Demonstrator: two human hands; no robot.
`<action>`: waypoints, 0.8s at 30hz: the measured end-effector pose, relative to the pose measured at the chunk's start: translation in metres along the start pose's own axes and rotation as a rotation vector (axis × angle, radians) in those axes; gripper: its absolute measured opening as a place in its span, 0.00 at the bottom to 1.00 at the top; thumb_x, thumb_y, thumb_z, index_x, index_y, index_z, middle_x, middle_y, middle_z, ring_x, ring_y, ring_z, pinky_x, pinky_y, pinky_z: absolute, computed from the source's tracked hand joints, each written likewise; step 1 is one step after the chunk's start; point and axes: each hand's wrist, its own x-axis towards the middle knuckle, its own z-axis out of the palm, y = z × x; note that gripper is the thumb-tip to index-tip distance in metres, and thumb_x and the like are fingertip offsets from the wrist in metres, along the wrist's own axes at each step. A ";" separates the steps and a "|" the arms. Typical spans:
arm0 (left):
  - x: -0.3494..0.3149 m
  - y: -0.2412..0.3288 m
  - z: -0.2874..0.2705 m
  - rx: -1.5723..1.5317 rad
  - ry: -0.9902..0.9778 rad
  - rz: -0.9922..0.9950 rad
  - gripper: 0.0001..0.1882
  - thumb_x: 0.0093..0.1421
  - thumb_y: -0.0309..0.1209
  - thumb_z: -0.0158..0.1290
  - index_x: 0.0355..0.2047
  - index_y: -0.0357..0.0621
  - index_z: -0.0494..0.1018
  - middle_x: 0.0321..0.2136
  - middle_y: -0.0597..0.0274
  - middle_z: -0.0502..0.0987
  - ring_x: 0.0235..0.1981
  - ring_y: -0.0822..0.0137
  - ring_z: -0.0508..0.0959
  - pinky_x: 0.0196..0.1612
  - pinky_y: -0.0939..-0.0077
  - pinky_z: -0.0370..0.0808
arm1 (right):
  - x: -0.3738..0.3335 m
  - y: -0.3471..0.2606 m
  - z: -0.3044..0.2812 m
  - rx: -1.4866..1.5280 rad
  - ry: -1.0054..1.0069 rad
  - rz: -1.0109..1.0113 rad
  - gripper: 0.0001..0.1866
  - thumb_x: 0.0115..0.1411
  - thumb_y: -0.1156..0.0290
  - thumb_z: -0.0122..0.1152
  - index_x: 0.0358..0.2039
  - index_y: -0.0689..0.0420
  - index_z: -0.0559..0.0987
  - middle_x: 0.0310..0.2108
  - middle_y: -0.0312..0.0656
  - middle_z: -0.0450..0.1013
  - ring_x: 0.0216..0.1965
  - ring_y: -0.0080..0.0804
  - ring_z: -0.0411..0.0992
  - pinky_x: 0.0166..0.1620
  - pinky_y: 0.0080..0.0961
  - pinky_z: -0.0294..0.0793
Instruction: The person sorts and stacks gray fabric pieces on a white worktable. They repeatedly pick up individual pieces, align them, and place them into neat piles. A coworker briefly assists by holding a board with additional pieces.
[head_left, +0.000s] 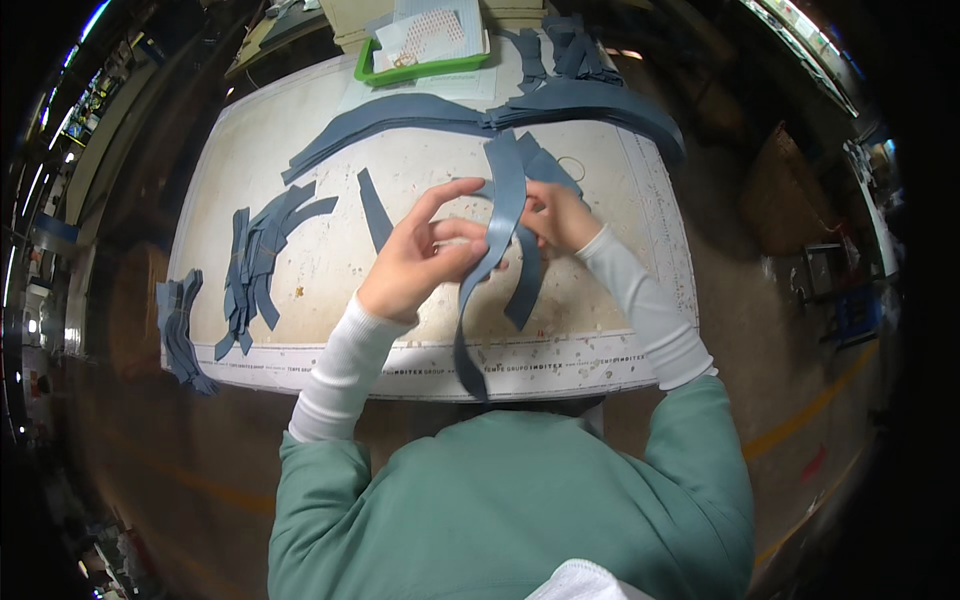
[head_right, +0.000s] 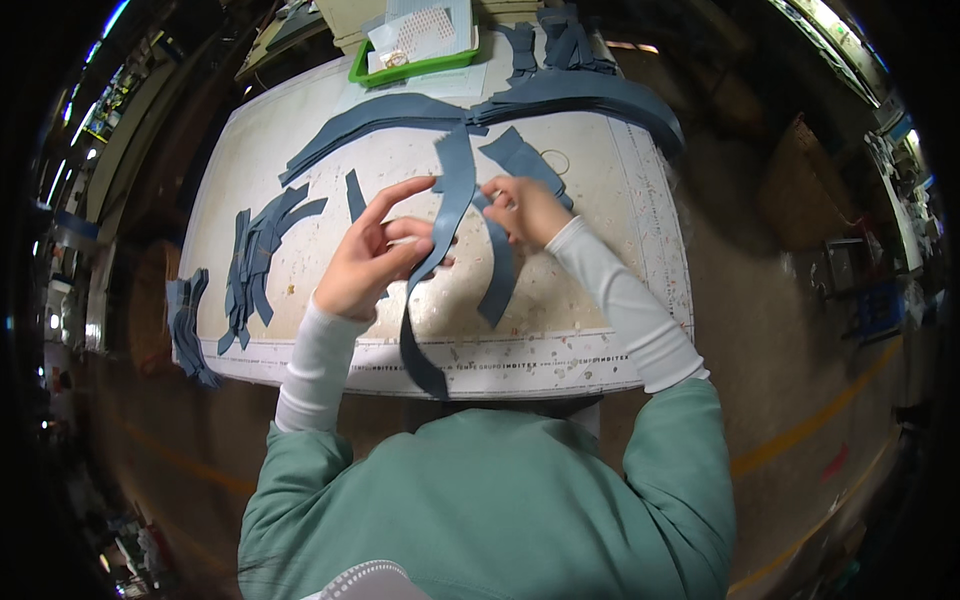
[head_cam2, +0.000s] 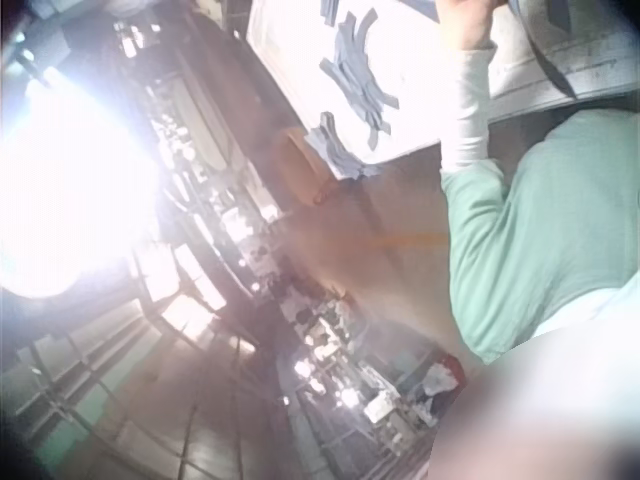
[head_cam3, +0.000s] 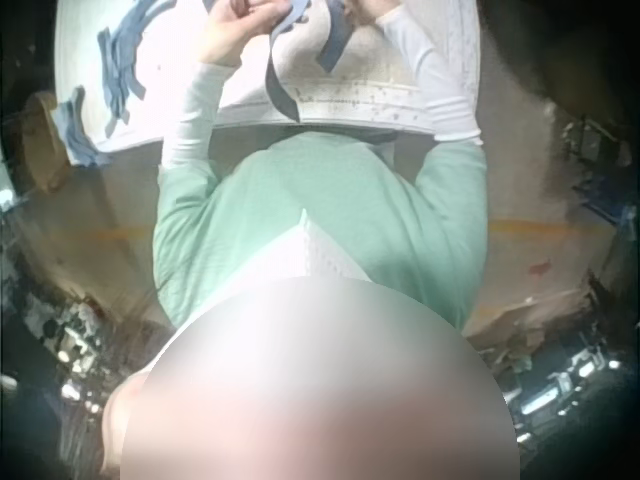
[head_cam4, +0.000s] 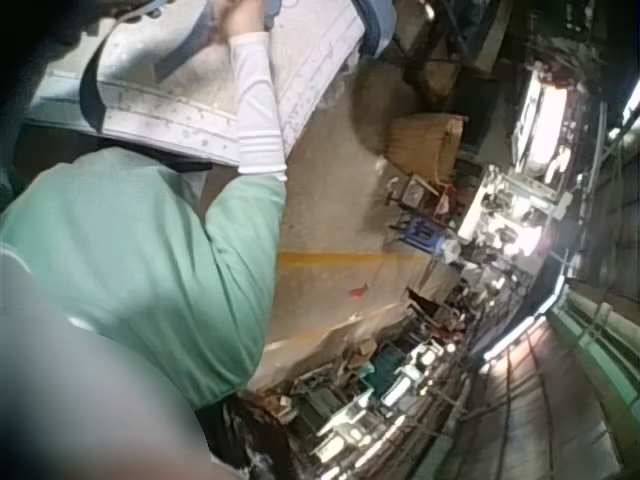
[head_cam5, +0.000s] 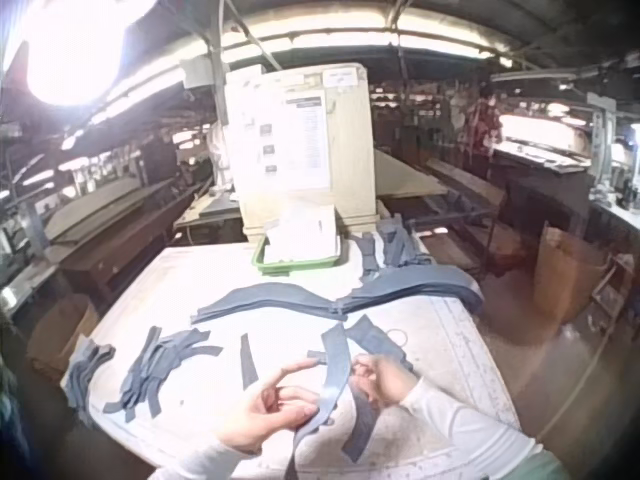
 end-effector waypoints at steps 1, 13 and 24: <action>0.010 -0.014 -0.005 0.021 0.074 -0.060 0.32 0.59 0.19 0.52 0.62 0.44 0.56 0.38 0.59 0.77 0.39 0.69 0.80 0.41 0.79 0.77 | -0.003 0.000 -0.006 0.115 -0.002 -0.014 0.17 0.57 0.75 0.60 0.47 0.63 0.74 0.22 0.34 0.74 0.16 0.19 0.70 0.20 0.18 0.70; 0.013 -0.090 -0.013 0.717 0.246 0.091 0.25 0.53 0.21 0.59 0.52 0.43 0.69 0.44 0.58 0.71 0.39 0.71 0.77 0.44 0.79 0.78 | -0.041 -0.023 -0.037 0.643 0.095 -0.012 0.23 0.61 0.74 0.57 0.58 0.56 0.70 0.31 0.29 0.73 0.22 0.09 0.64 0.21 0.07 0.60; -0.059 -0.081 0.020 0.980 0.322 0.247 0.16 0.56 0.23 0.58 0.46 0.37 0.71 0.36 0.52 0.78 0.38 0.60 0.81 0.42 0.74 0.76 | -0.076 0.017 -0.005 0.388 -0.051 0.200 0.18 0.62 0.74 0.54 0.53 0.57 0.74 0.31 0.34 0.73 0.29 0.16 0.71 0.34 0.14 0.76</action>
